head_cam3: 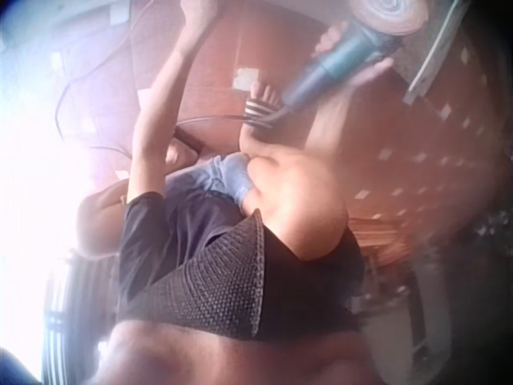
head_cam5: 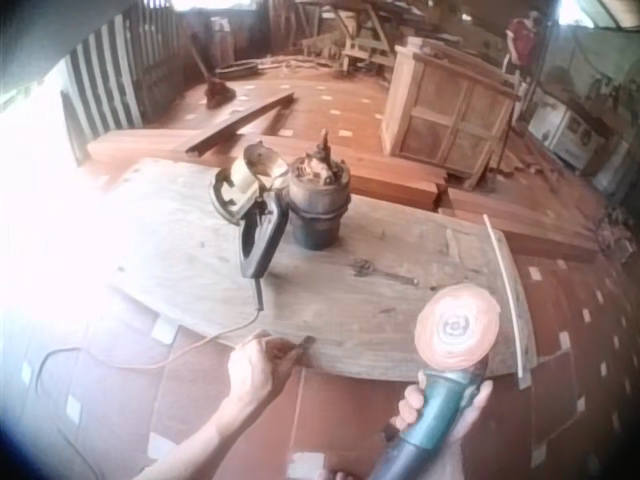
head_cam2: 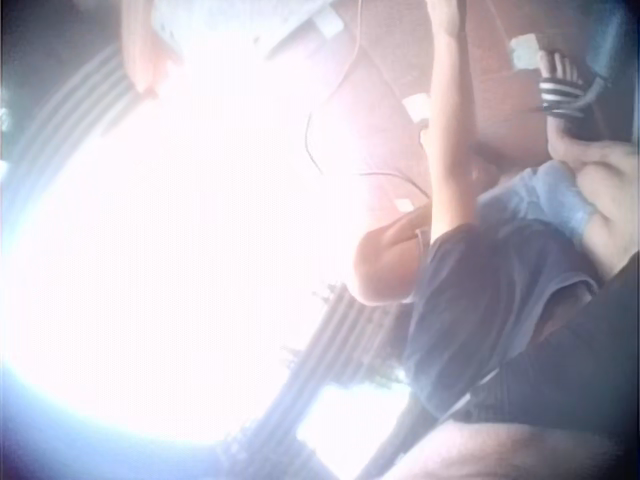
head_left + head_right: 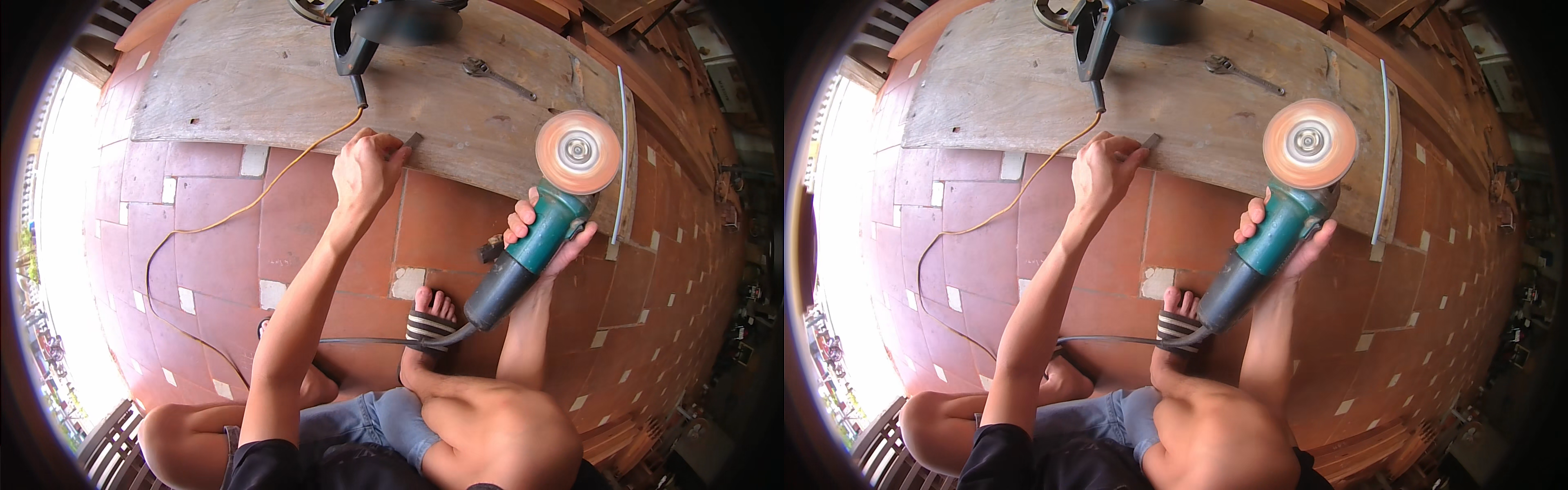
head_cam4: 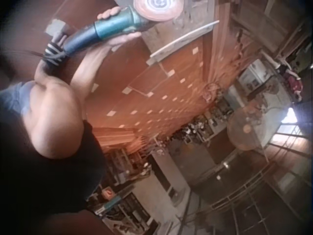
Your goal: The person sits on the floor and uses a hammer to tap a small metal piece. They then use an angle grinder to smooth the metal piece. Finally, they adjust a router and use it to shape the edge of a wooden plank.
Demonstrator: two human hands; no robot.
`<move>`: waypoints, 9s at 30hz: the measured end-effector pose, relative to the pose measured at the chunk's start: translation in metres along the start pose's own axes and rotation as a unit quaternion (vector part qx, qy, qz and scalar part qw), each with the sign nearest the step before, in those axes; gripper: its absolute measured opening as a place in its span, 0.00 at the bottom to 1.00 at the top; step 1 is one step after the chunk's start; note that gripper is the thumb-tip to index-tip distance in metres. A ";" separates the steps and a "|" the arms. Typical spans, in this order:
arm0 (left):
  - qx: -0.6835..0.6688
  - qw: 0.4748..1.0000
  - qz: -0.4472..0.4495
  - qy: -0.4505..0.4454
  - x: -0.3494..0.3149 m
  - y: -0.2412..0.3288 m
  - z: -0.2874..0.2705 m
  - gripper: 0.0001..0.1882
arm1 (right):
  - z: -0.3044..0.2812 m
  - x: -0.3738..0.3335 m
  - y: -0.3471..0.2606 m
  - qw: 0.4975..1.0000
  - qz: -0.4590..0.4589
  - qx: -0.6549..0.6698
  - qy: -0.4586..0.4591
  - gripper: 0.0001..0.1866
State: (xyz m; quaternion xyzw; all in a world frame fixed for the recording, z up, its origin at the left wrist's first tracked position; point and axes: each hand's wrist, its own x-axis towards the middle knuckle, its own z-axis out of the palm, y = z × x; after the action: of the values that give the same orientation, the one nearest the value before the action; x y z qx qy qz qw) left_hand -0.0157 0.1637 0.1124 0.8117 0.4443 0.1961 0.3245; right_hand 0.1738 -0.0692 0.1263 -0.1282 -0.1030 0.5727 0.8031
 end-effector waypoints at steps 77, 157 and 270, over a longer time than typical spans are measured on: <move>-0.494 0.855 -0.158 0.011 -0.027 -0.033 0.022 0.18 | 0.077 0.003 -0.019 0.781 0.014 -0.576 0.239 0.42; -0.278 0.956 -0.047 -0.082 -0.020 -0.053 -0.004 0.13 | 0.116 0.083 0.064 0.391 -0.012 -0.915 0.099 0.42; -0.202 0.594 -0.624 0.466 -0.656 -0.286 -0.416 0.34 | 0.185 -0.009 0.136 0.507 0.368 -0.747 0.223 0.19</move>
State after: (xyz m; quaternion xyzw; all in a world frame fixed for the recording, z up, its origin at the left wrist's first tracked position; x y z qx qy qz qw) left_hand -0.7844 -0.1332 0.1880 0.0474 0.8820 0.3817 0.2724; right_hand -0.0083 -0.0191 0.2574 -0.8306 -0.2533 0.4802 0.1240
